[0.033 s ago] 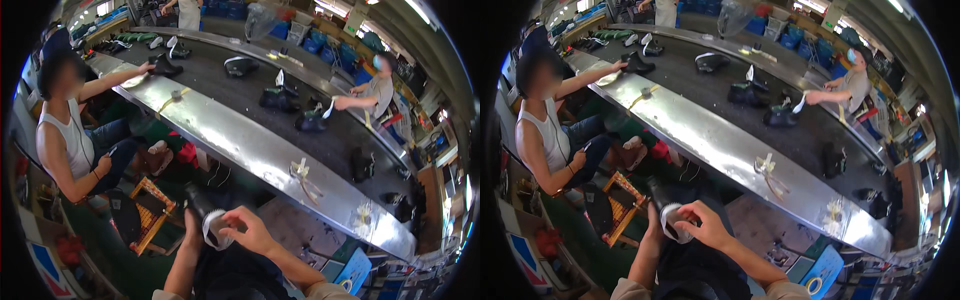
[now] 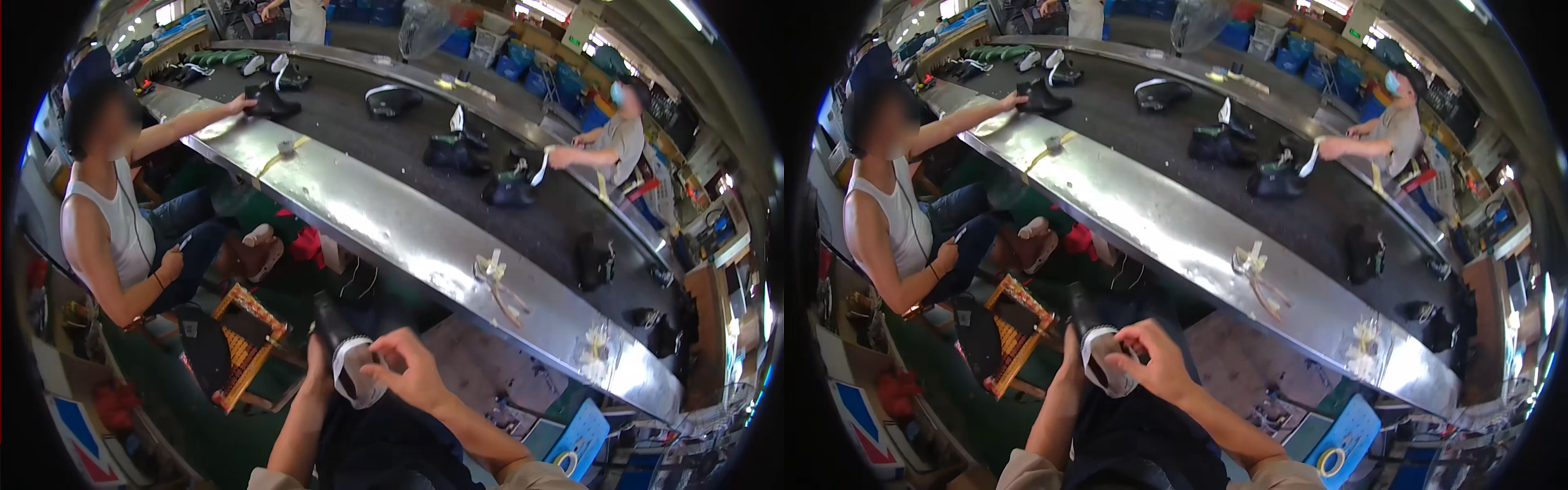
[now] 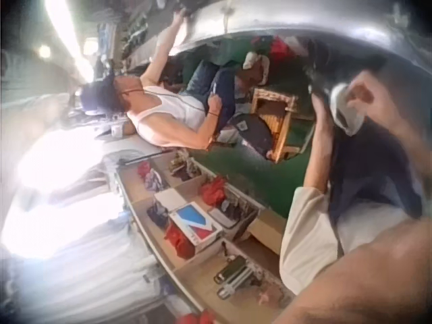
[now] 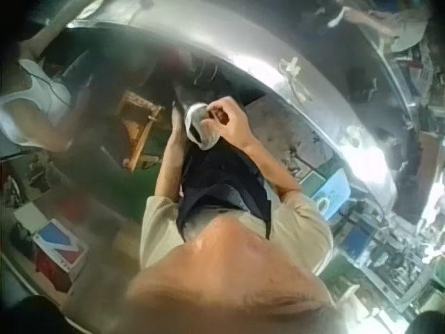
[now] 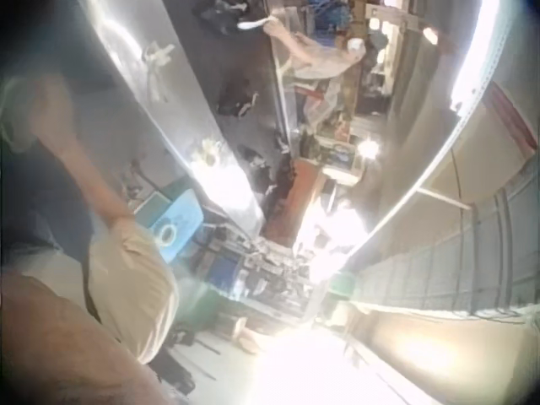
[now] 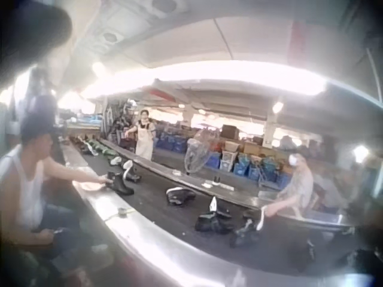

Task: Working on a shoe production line, specifically lasting or shaping shoes using a hand tool and a conveyor belt.

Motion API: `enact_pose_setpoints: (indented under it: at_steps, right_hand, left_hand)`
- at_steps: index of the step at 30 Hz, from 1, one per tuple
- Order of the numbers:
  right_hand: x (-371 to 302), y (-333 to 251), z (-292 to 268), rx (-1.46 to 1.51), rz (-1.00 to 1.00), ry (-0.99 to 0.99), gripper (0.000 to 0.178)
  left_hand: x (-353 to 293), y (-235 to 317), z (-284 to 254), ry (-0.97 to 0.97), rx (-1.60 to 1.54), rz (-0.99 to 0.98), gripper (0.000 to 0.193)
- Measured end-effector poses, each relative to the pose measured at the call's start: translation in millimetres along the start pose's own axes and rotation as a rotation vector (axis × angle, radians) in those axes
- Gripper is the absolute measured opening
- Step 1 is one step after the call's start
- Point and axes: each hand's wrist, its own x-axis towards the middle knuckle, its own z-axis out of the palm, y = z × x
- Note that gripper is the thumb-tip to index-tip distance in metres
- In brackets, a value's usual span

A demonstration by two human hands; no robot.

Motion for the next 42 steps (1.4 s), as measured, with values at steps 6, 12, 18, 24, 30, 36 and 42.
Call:
enact_pose_setpoints:
  at_steps: [6,12,18,24,30,36,42]
  right_hand:
    - [-11,88,-10,-0.137,-0.105,0.227,0.036]
    - [7,111,-16,-0.344,0.035,0.278,0.023]
    - [24,129,-11,-0.543,-0.160,0.115,0.018]
    - [34,88,-71,-0.481,-0.142,0.161,0.019]
    - [19,114,-175,-1.235,0.020,0.418,0.032]
    - [26,101,-176,-0.922,0.304,0.256,0.034]
    - [2,67,-85,0.225,0.771,-0.246,0.036]
  left_hand:
    - [-5,-44,41,0.006,0.147,-0.108,0.047]
    - [-46,-40,77,-0.327,1.191,0.827,0.058]
    - [-28,-11,63,-0.223,1.163,0.673,0.048]
    - [-15,-1,46,-0.163,1.416,0.876,0.051]
    - [-21,0,65,-0.309,1.386,0.826,0.051]
    - [-13,12,59,-0.398,1.557,0.894,0.056]
    - [-9,3,61,-0.278,1.677,0.990,0.051]
